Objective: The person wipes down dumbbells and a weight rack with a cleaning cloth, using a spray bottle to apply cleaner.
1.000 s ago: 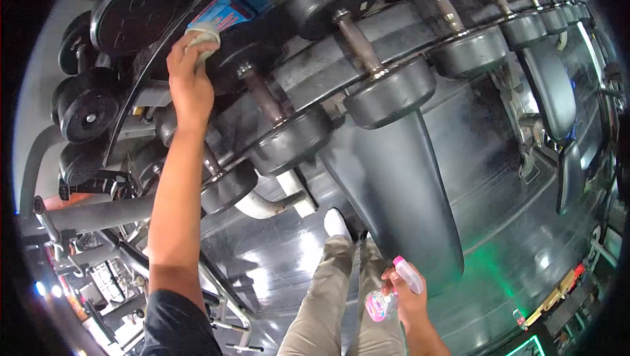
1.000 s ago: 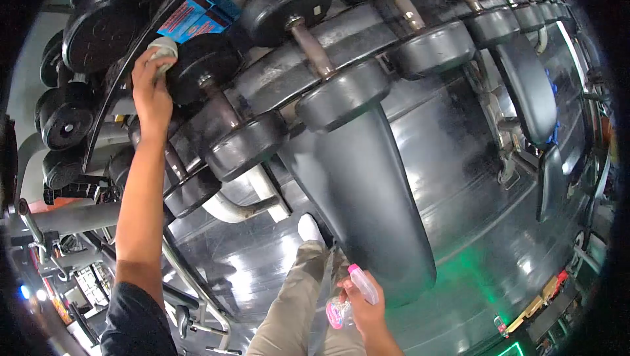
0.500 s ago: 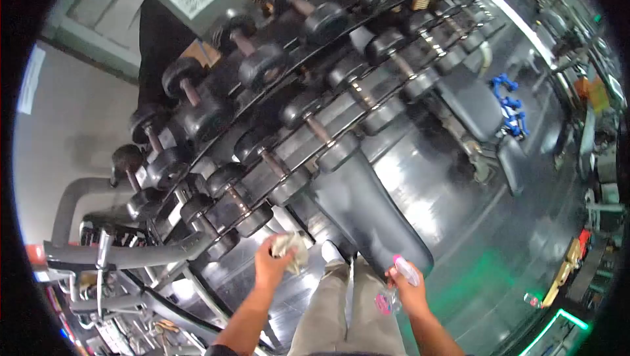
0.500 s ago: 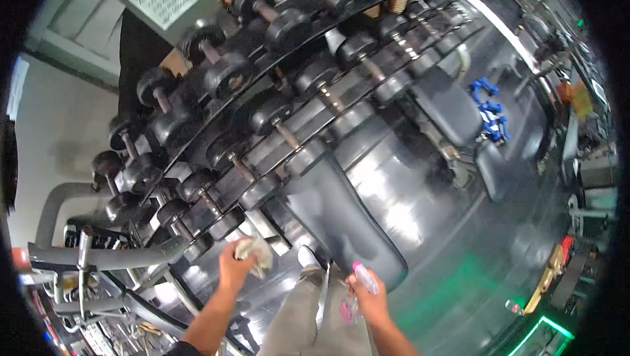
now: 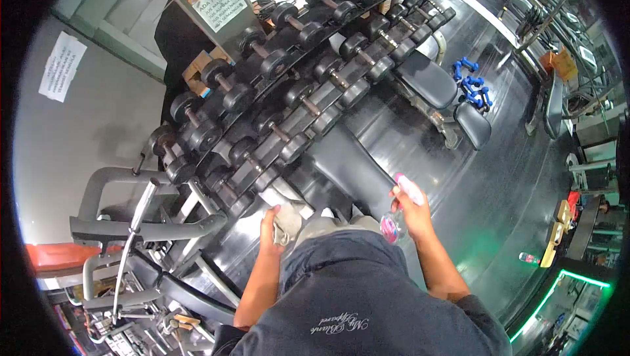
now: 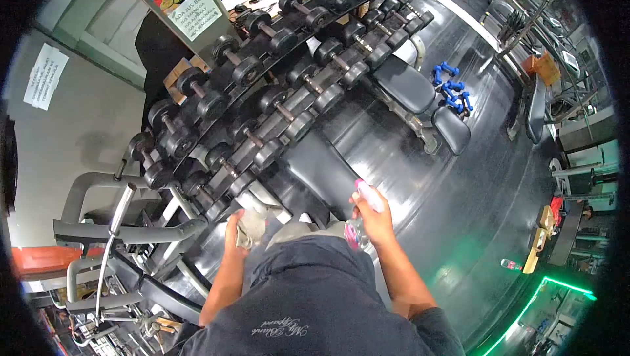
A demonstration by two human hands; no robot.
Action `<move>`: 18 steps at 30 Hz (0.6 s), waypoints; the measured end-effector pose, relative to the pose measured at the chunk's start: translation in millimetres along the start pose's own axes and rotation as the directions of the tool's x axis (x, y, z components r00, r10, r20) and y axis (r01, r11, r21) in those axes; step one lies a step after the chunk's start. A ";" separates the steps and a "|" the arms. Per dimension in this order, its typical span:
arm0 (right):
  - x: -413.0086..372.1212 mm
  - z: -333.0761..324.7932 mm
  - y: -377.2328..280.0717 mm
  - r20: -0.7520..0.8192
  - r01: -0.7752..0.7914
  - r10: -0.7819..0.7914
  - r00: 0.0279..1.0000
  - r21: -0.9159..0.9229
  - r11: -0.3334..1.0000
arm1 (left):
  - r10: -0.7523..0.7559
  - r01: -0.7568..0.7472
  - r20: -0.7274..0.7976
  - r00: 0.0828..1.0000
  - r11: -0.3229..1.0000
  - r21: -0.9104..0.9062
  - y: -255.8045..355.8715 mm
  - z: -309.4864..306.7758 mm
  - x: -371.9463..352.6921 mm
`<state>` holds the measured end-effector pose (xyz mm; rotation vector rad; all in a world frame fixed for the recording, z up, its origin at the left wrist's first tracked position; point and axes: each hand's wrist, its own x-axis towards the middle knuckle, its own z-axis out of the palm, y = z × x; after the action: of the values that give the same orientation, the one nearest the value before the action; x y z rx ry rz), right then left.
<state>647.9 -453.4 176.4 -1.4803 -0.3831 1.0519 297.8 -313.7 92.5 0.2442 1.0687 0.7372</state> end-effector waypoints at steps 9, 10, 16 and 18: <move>-54.0 44.9 11.1 -0.082 0.075 -0.073 0.994 0.021 0.997 | -0.080 0.083 0.201 0.976 0.997 -0.007 47.7 -1.7 5.5; -61.8 46.2 13.1 -0.102 0.076 -0.072 0.992 0.030 0.997 | -0.094 0.105 0.268 0.959 0.994 -0.026 49.9 -0.8 8.8; -72.5 41.3 22.2 -0.224 0.088 -0.064 0.972 0.098 0.991 | -0.005 -0.014 0.382 0.924 0.999 0.046 37.8 49.5 61.4; -64.9 36.3 25.5 -0.272 0.093 -0.061 0.960 0.107 0.990 | 0.032 -0.106 0.397 0.917 0.981 0.164 33.2 71.8 71.1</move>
<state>576.6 -485.8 182.5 -1.4652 -0.1810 0.7853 364.8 -231.1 94.1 0.5672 0.7449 0.6190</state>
